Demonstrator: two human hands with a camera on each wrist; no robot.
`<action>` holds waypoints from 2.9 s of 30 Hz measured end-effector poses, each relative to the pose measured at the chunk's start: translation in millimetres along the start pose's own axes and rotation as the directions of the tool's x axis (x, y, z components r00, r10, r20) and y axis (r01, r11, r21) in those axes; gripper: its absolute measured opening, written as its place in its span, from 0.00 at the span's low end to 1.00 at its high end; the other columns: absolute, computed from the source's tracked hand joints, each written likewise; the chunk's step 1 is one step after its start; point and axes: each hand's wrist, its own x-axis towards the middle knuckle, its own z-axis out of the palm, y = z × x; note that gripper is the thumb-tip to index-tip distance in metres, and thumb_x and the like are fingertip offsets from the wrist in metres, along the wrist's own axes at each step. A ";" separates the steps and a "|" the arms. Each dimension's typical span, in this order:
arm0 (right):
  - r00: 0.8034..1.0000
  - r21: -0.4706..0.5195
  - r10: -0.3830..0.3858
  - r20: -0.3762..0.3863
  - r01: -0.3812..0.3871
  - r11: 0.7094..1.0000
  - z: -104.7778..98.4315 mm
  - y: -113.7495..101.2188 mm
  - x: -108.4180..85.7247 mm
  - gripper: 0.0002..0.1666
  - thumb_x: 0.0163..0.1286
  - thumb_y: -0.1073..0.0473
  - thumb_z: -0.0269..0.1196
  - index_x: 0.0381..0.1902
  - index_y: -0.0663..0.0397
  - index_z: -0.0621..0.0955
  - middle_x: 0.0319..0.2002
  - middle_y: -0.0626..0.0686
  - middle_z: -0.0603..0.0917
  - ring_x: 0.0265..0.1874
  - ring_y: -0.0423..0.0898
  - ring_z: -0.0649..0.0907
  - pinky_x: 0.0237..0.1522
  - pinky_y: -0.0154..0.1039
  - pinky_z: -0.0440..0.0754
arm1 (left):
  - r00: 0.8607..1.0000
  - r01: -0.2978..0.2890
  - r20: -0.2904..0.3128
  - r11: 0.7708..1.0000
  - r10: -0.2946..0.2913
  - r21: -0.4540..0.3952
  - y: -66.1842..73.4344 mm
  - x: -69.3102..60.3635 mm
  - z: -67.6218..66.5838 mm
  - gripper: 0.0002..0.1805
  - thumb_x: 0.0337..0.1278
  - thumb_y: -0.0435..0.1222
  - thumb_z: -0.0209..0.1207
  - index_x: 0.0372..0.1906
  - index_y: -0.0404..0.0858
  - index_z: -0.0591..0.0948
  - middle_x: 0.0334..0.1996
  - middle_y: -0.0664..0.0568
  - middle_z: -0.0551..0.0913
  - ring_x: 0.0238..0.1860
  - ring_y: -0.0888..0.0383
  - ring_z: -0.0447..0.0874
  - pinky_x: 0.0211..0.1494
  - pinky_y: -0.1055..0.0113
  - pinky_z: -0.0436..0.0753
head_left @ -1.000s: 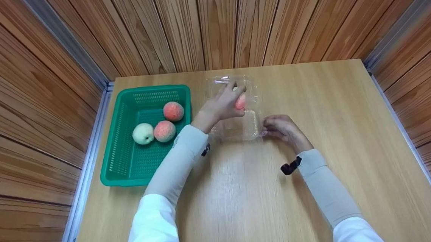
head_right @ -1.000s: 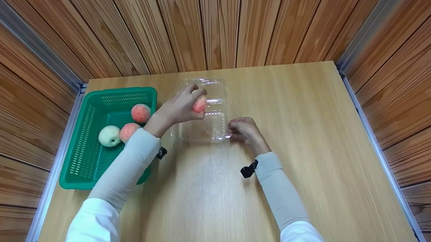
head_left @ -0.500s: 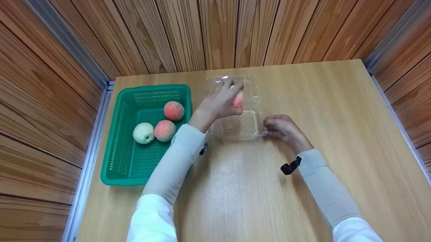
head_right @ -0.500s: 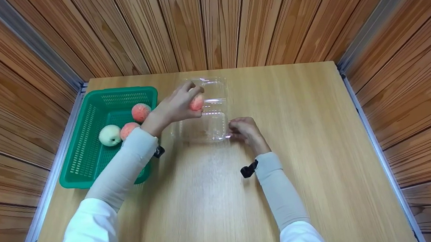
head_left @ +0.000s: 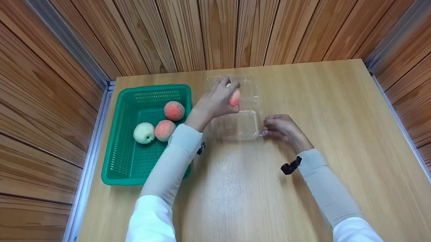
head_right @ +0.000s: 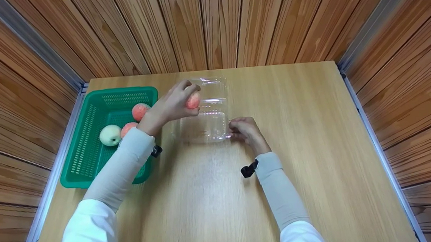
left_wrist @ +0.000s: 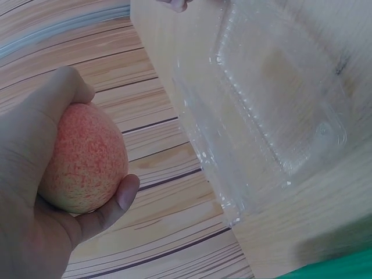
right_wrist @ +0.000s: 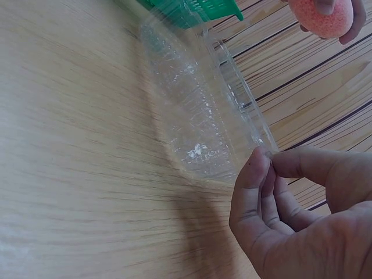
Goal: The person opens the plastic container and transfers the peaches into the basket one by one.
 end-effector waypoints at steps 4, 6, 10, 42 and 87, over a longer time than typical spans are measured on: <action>1.000 0.007 -0.001 -0.003 0.001 1.000 0.7 -0.5 1.1 0.02 0.75 0.72 0.59 0.43 0.67 0.77 0.26 0.52 0.84 0.26 0.45 0.85 0.37 0.37 0.89 | 0.999 0.035 0.025 0.999 -0.034 -0.018 -1.2 -2.1 -2.5 0.41 0.67 0.49 0.68 0.80 0.47 0.67 0.80 0.38 0.63 0.81 0.37 0.62 0.73 0.39 0.78; 1.000 0.006 -0.001 -0.002 0.001 1.000 0.9 -0.5 1.4 0.01 0.76 0.71 0.59 0.43 0.66 0.77 0.27 0.52 0.84 0.26 0.45 0.85 0.36 0.37 0.89 | 0.998 0.053 0.034 0.998 -0.052 -0.026 -1.9 -3.0 -3.2 0.42 0.67 0.49 0.68 0.81 0.48 0.66 0.82 0.37 0.60 0.83 0.36 0.59 0.74 0.38 0.76; 1.000 -0.009 0.002 -0.012 -0.002 1.000 1.4 0.3 1.0 0.03 0.77 0.70 0.59 0.44 0.66 0.79 0.28 0.52 0.85 0.27 0.45 0.86 0.37 0.38 0.89 | 0.998 0.061 0.034 0.998 -0.060 -0.027 -3.0 -4.6 -4.2 0.43 0.66 0.50 0.69 0.82 0.48 0.65 0.83 0.38 0.59 0.83 0.37 0.58 0.75 0.39 0.76; 1.000 -0.045 0.007 -0.021 -0.008 0.999 2.6 -1.7 -0.8 0.19 0.77 0.69 0.59 0.61 0.75 0.73 0.34 0.55 0.86 0.31 0.43 0.86 0.37 0.35 0.88 | 0.996 0.094 0.016 0.992 -0.093 -0.081 -16.3 -11.0 -19.0 0.44 0.64 0.51 0.70 0.82 0.50 0.66 0.79 0.40 0.64 0.78 0.41 0.67 0.70 0.42 0.82; 0.999 -0.074 0.007 -0.034 -0.010 0.997 1.9 -1.8 0.2 0.07 0.77 0.68 0.60 0.50 0.63 0.76 0.35 0.53 0.86 0.33 0.44 0.86 0.36 0.33 0.88 | 0.991 0.119 -0.054 0.991 -0.123 -0.064 -33.1 -21.8 -32.2 0.40 0.61 0.49 0.72 0.76 0.47 0.71 0.73 0.40 0.69 0.71 0.42 0.72 0.68 0.46 0.84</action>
